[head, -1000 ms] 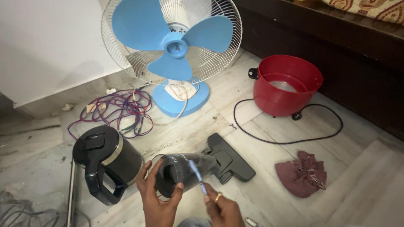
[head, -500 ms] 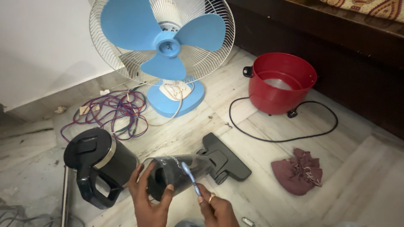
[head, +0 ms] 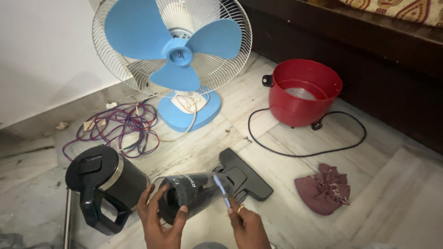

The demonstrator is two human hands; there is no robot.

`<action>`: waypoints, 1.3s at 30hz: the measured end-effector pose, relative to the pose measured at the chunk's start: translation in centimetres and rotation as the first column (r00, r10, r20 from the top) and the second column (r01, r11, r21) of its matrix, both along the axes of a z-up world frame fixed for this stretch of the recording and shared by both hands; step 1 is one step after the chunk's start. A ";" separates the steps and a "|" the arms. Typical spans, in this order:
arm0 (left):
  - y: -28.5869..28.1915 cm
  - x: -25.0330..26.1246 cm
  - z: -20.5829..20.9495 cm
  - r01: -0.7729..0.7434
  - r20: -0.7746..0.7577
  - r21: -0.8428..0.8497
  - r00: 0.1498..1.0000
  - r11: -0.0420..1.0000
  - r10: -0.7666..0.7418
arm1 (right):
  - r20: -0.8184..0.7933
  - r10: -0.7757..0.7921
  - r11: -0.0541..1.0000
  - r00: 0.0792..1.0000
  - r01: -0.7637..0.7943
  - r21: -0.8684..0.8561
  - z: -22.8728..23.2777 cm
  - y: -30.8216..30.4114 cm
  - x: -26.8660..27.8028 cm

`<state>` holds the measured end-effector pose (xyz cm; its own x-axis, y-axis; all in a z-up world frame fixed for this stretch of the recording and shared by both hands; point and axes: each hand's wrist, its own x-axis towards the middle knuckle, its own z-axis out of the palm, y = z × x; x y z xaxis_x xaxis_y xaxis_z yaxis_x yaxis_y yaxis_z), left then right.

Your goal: The person sits on the floor and uses a toothbrush to scrub the brush roll and crevices of a handheld vacuum cleaner head. The person holds the vacuum head with one hand and scrubs with the other, focusing on the roller area and the transparent dust bin.

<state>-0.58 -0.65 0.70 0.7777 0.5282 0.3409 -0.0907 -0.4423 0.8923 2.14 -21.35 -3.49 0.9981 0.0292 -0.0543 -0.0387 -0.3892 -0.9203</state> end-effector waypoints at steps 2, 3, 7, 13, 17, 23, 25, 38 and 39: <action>0.0 0.2 -0.2 -0.003 0.059 0.077 0.998 0.997 -0.001 | -0.120 0.026 1.000 0.992 -0.027 0.001 -0.3 0.0 -0.6; 0.1 0.1 -0.3 -0.008 0.085 0.116 0.996 0.993 -0.002 | -0.109 0.015 1.000 0.994 -0.013 0.026 -0.5 -0.2 -0.3; -0.1 -0.1 -0.1 0.003 0.058 0.053 0.998 0.999 -0.006 | -0.098 -0.038 0.999 0.994 0.040 0.016 -1.5 -1.1 0.7; -0.2 -0.2 0.3 0.000 0.058 0.065 0.998 0.998 -0.004 | -0.123 -0.076 0.996 0.989 0.069 -0.061 -2.4 -1.4 0.7; -0.4 0.0 0.8 -0.011 0.023 0.000 1.000 1.000 0.011 | -0.198 -0.064 0.995 0.978 0.077 0.061 -2.6 -1.2 0.7; -0.5 -0.1 1.1 -0.009 -0.014 -0.038 1.000 0.999 0.008 | -0.234 -0.069 0.996 0.970 0.078 0.031 -2.5 -2.0 1.2; -0.5 -0.1 1.1 -0.020 -0.015 -0.014 1.000 1.000 0.019 | -0.265 -0.019 0.983 0.964 0.067 0.172 -1.9 -1.4 0.6; -0.4 -0.9 1.4 0.000 0.105 0.034 0.994 0.999 -0.003 | -0.242 0.051 0.940 0.969 0.035 0.339 -0.4 0.3 -1.2; -0.4 -1.1 1.5 -0.003 0.108 0.040 0.994 0.999 -0.002 | -0.230 0.085 0.930 0.969 0.006 0.368 0.2 1.0 -1.8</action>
<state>-1.67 -1.07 2.25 0.7351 0.5128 0.4435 -0.1850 -0.4776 0.8589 0.37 -20.31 -3.27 0.9544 0.1311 -0.2682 -0.2658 -0.0358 -0.9634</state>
